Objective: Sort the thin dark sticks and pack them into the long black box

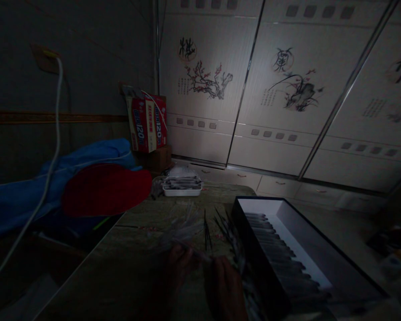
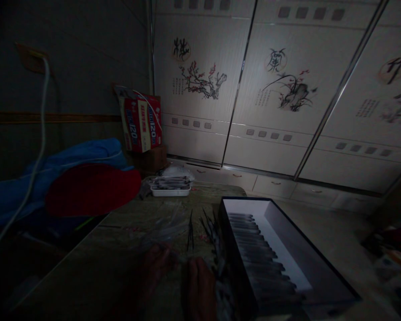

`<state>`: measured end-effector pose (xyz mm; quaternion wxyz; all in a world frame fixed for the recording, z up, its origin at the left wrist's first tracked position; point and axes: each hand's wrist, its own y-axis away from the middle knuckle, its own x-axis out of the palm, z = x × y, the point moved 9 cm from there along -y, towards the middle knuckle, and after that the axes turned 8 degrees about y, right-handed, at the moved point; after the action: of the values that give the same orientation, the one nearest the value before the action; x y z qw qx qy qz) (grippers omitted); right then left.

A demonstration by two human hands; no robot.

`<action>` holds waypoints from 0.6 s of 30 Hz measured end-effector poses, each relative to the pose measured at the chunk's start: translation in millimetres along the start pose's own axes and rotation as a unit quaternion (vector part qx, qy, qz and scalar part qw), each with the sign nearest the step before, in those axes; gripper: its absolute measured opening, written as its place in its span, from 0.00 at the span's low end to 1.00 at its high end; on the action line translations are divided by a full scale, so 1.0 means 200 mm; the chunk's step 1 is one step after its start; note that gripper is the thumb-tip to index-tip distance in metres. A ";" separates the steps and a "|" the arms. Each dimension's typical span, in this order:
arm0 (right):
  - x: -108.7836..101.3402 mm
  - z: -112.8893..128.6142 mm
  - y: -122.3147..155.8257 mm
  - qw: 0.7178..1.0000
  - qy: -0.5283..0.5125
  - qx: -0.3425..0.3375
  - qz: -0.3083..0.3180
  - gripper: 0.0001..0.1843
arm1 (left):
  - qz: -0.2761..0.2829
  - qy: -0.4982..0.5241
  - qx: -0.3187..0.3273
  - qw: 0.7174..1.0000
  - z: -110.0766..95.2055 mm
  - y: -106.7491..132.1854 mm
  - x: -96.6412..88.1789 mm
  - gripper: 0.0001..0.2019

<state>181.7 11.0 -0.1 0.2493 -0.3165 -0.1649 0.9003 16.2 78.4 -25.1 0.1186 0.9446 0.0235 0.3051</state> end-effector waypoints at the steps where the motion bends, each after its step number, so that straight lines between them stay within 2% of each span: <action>1: 0.00 0.03 -0.01 1.000 -0.006 0.000 0.014 0.22 | -0.004 0.003 0.005 1.000 0.00 0.00 -0.01 0.18; 6: 0.00 0.13 -0.04 0.995 -0.028 -0.009 0.097 0.16 | 0.017 0.006 0.006 1.000 0.00 -0.02 -0.02 0.16; 8: 0.02 0.12 -0.04 0.994 -0.024 -0.020 0.101 0.19 | 0.033 -0.001 0.007 0.999 0.01 -0.02 -0.01 0.14; 11: 0.01 0.07 -0.02 0.998 -0.015 -0.034 0.059 0.22 | 0.037 -0.005 0.013 0.999 0.01 -0.02 -0.01 0.12; 13: 0.00 0.05 -0.01 0.999 -0.016 -0.020 0.040 0.21 | 0.023 -0.001 0.012 1.000 0.01 -0.03 -0.02 0.13; 18: 0.03 0.08 -0.02 0.995 -0.017 -0.005 0.094 0.18 | 0.008 -0.001 0.020 1.000 0.03 -0.06 -0.06 0.14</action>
<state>169.2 15.8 10.8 0.1593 -0.3168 -0.1434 0.9239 10.1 86.7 -38.9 0.0975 0.9473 0.0216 0.3043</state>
